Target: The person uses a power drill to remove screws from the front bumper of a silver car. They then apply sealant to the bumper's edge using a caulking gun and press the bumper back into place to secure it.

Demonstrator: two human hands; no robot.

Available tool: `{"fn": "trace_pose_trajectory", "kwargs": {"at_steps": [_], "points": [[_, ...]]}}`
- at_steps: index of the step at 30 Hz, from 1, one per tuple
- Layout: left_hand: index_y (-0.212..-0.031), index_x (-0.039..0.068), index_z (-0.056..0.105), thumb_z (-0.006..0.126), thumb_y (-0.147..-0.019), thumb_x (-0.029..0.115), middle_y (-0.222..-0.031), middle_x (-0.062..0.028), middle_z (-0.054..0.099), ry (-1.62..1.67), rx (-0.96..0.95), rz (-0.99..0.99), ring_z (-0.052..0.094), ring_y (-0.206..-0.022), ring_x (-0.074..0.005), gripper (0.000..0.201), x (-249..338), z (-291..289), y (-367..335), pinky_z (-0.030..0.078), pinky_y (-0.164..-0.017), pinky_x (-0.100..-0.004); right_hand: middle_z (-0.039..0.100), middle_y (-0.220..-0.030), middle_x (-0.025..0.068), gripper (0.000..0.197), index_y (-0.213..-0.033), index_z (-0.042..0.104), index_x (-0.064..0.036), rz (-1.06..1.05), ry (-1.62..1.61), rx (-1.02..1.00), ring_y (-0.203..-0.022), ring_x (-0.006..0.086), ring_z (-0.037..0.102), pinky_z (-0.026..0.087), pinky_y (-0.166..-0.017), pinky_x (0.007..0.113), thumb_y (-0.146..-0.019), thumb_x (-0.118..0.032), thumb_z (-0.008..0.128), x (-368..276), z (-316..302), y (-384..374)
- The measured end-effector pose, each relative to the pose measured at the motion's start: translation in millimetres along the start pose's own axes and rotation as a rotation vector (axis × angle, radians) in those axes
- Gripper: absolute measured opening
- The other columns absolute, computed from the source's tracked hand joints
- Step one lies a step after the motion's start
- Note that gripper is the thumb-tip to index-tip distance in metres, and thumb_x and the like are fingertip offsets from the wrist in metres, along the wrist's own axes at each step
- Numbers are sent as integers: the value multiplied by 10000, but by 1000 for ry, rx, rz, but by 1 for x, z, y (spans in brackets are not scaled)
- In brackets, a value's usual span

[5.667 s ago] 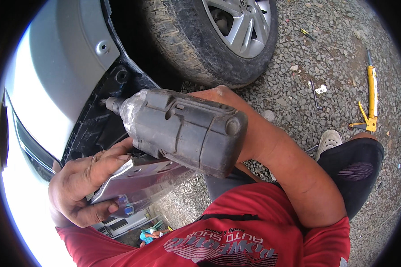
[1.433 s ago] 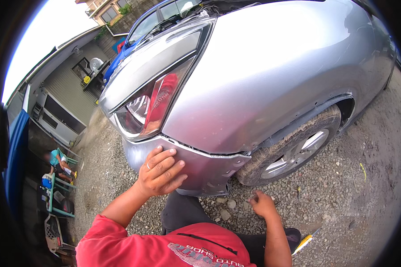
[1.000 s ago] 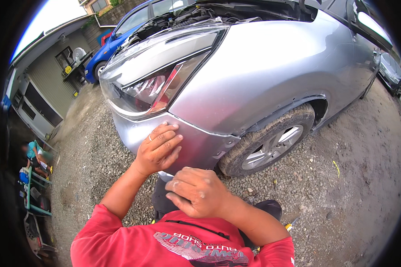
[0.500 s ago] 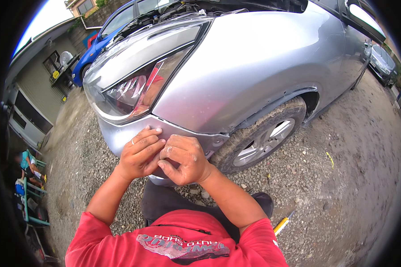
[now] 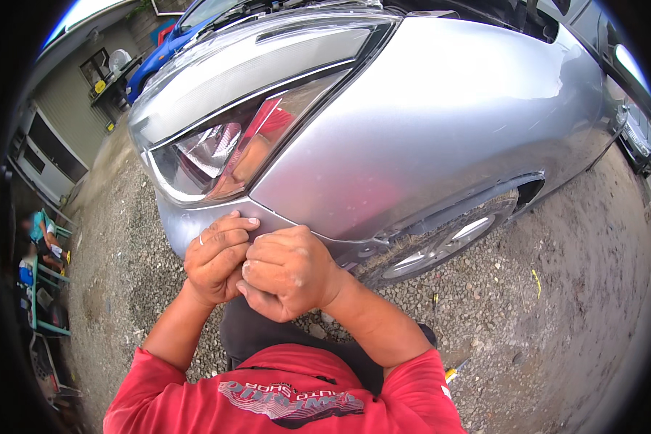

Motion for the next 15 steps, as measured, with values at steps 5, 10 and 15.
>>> {"fn": "trace_pose_trajectory", "kwargs": {"at_steps": [5, 10, 15], "points": [[-821, -28, 684, 652, -684, -95, -916, -136, 703, 49, 21, -30, 764, -1029, -344, 157, -2, 1, 2, 613, -1007, -492, 523, -670, 49, 260, -663, 506, -90, 1, -54, 1, -535, 255, 535, 452, -495, 391, -743, -100, 752, -15, 3, 1], [-811, -32, 640, 558, -684, -132, -917, -164, 685, 89, 130, -53, 742, -966, -353, 181, -9, -3, 14, 622, -975, -477, 552, -679, 31, 278, -658, 489, -121, -116, -201, -73, -560, 240, 561, 463, -502, 395, -824, -139, 711, -46, 14, -4], [-925, 34, 546, 506, -825, -148, -939, -156, 606, -87, 387, -114, 610, -885, -279, 212, -11, -1, 14, 511, -763, -361, 560, -680, 62, 273, -669, 510, -84, 61, -33, -6, -559, 283, 576, 478, -515, 405, -813, -123, 740, 10, 10, -18]]}}
Point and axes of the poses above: each hand's wrist, its own y-axis away from the middle knuckle, its own z-axis out of the palm, x = y × z, the point moved 2 cm from there along -y, towards the middle knuckle
